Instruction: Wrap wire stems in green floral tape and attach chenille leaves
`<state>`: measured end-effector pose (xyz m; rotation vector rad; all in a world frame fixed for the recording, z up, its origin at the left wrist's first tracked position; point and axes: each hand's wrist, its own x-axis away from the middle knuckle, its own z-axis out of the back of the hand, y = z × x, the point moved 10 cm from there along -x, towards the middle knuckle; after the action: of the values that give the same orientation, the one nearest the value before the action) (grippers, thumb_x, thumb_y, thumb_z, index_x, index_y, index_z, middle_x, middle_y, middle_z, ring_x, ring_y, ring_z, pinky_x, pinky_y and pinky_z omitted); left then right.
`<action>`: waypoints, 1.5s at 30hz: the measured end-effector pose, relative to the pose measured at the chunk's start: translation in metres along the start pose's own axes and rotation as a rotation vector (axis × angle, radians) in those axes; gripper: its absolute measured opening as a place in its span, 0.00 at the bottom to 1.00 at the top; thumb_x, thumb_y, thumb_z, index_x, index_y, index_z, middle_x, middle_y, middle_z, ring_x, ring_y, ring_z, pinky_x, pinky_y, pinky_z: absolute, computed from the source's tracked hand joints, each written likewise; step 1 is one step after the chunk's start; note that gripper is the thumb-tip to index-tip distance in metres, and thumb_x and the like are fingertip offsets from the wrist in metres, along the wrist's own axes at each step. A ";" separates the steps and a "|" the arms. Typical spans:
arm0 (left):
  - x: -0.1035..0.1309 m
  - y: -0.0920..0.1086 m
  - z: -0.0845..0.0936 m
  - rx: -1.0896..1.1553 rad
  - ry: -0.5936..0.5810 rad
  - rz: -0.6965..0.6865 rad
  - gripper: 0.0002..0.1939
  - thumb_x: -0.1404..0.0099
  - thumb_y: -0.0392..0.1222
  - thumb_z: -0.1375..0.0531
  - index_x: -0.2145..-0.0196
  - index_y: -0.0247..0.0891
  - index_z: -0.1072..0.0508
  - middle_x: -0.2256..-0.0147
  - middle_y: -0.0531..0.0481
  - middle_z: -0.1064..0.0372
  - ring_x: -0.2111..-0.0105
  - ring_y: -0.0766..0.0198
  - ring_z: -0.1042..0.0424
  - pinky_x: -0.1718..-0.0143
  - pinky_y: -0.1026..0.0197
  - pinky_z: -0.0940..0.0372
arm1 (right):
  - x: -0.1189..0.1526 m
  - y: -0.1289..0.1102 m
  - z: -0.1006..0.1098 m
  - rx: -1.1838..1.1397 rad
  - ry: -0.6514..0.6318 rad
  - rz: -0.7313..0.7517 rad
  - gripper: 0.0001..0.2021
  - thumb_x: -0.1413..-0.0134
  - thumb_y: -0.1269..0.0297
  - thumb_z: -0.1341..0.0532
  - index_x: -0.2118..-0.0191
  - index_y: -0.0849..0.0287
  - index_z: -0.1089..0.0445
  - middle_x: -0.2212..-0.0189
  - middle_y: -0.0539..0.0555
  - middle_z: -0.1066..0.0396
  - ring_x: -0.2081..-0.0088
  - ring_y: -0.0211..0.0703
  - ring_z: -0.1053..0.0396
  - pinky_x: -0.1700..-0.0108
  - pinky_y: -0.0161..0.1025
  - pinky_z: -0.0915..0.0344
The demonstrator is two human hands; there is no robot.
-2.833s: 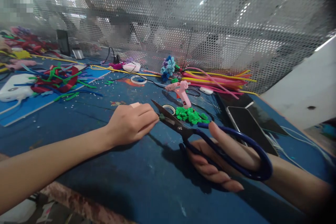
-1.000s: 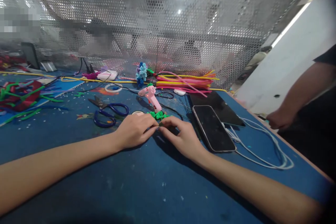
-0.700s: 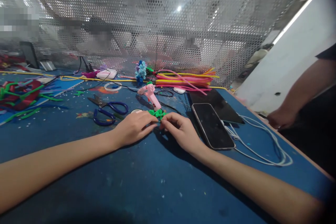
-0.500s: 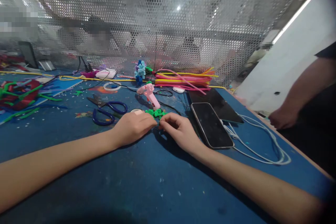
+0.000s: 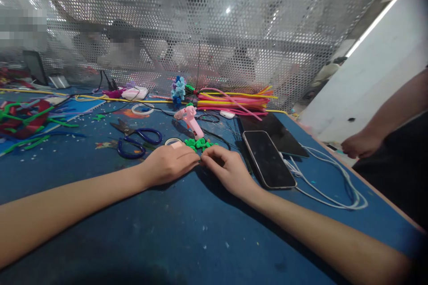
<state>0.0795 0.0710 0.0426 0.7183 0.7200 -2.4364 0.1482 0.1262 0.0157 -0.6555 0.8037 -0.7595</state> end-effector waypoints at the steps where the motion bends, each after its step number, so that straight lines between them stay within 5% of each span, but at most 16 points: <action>1: 0.000 -0.001 0.000 0.013 0.003 0.006 0.11 0.34 0.38 0.52 0.67 0.36 0.31 0.71 0.49 0.29 0.69 0.67 0.30 0.69 0.66 0.36 | 0.000 0.000 0.000 -0.003 0.000 -0.003 0.07 0.46 0.66 0.46 0.71 0.59 0.34 0.77 0.48 0.33 0.74 0.35 0.36 0.71 0.32 0.42; 15: 0.001 -0.003 -0.005 0.014 -0.080 0.041 0.13 0.34 0.39 0.52 0.68 0.36 0.30 0.72 0.50 0.28 0.74 0.67 0.31 0.79 0.67 0.43 | 0.003 -0.014 -0.001 0.157 -0.002 0.125 0.05 0.45 0.70 0.46 0.69 0.59 0.34 0.75 0.49 0.31 0.72 0.35 0.34 0.69 0.32 0.40; 21: 0.007 -0.028 -0.013 0.391 -0.122 0.419 0.08 0.38 0.43 0.45 0.67 0.37 0.29 0.69 0.52 0.27 0.68 0.65 0.30 0.66 0.64 0.37 | 0.006 -0.023 0.000 0.224 0.052 0.227 0.04 0.44 0.69 0.45 0.67 0.59 0.34 0.71 0.51 0.30 0.69 0.36 0.34 0.67 0.32 0.39; 25: 0.018 -0.038 -0.015 0.586 -0.130 0.667 0.05 0.40 0.40 0.43 0.68 0.39 0.27 0.71 0.55 0.27 0.73 0.69 0.31 0.72 0.66 0.39 | 0.011 -0.030 0.002 0.165 0.099 0.260 0.03 0.45 0.69 0.45 0.67 0.58 0.34 0.72 0.50 0.31 0.70 0.35 0.34 0.67 0.31 0.38; 28: 0.021 -0.041 -0.011 0.669 -0.105 0.723 0.04 0.41 0.39 0.42 0.70 0.39 0.27 0.73 0.56 0.28 0.77 0.71 0.34 0.76 0.68 0.40 | 0.008 -0.027 0.003 0.072 0.107 0.201 0.02 0.47 0.67 0.42 0.68 0.58 0.36 0.74 0.49 0.32 0.72 0.34 0.34 0.69 0.31 0.38; 32: 0.026 -0.048 0.007 0.536 -0.035 0.588 0.04 0.41 0.39 0.42 0.72 0.40 0.27 0.73 0.56 0.28 0.73 0.69 0.31 0.70 0.65 0.38 | -0.020 -0.003 0.017 -0.056 0.230 0.003 0.07 0.48 0.61 0.43 0.68 0.58 0.39 0.74 0.50 0.34 0.73 0.36 0.34 0.70 0.34 0.37; 36: 0.040 -0.054 0.009 0.275 -0.123 0.386 0.06 0.39 0.38 0.46 0.70 0.39 0.28 0.70 0.54 0.27 0.70 0.66 0.30 0.68 0.63 0.38 | -0.066 0.010 0.028 0.244 0.412 -0.055 0.16 0.57 0.57 0.37 0.64 0.62 0.37 0.65 0.58 0.32 0.63 0.45 0.34 0.64 0.40 0.37; 41: 0.056 -0.076 0.003 0.216 -0.180 0.436 0.07 0.38 0.37 0.46 0.69 0.37 0.29 0.71 0.51 0.28 0.70 0.64 0.31 0.67 0.61 0.37 | -0.113 0.015 0.000 0.304 0.249 -0.018 0.16 0.52 0.54 0.45 0.79 0.63 0.33 0.83 0.51 0.36 0.76 0.36 0.34 0.73 0.33 0.42; 45: 0.063 -0.088 0.002 0.333 -0.170 0.562 0.05 0.41 0.34 0.44 0.71 0.37 0.29 0.73 0.52 0.29 0.74 0.67 0.33 0.72 0.65 0.38 | -0.118 0.001 0.031 0.255 0.419 0.010 0.12 0.49 0.58 0.45 0.71 0.63 0.32 0.77 0.53 0.32 0.75 0.35 0.36 0.73 0.34 0.42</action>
<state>-0.0190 0.1156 0.0363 0.7080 0.0242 -2.0684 0.1187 0.2280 0.0768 -0.2642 1.0671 -0.9877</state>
